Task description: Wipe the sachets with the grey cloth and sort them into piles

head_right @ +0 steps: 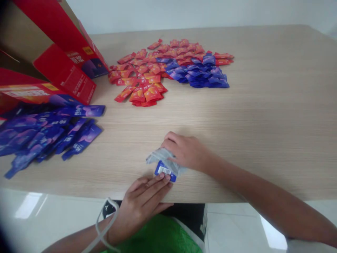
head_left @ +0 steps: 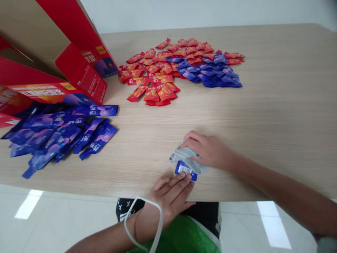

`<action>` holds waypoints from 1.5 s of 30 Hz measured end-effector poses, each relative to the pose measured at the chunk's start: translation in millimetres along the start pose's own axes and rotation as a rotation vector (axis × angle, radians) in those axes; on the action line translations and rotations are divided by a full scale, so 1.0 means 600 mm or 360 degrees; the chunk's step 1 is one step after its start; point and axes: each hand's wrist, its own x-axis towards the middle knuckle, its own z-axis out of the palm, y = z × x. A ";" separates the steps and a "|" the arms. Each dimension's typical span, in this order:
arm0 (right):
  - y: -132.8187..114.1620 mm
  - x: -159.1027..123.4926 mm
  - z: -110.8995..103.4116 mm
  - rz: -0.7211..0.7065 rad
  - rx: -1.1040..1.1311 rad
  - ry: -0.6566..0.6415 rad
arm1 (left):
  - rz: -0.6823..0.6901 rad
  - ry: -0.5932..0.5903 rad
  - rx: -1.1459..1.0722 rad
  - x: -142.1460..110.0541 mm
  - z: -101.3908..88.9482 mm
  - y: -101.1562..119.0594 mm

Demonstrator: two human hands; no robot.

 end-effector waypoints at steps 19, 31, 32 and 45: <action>0.022 0.015 -0.005 0.0217 -0.0058 0.0081 | -0.0016 0.0143 -0.0027 0.008 0.007 -0.003; -0.047 -0.016 -0.001 -0.0200 0.0011 0.0201 | -0.0052 0.0196 -0.0108 0.011 0.008 -0.006; -0.041 -0.014 0.006 -0.0162 0.0019 0.0162 | -0.0049 0.0192 -0.0105 0.011 0.008 -0.005; -0.029 -0.018 -0.018 -0.0139 -0.0038 0.0419 | -0.0069 0.0233 -0.0110 0.006 0.014 -0.004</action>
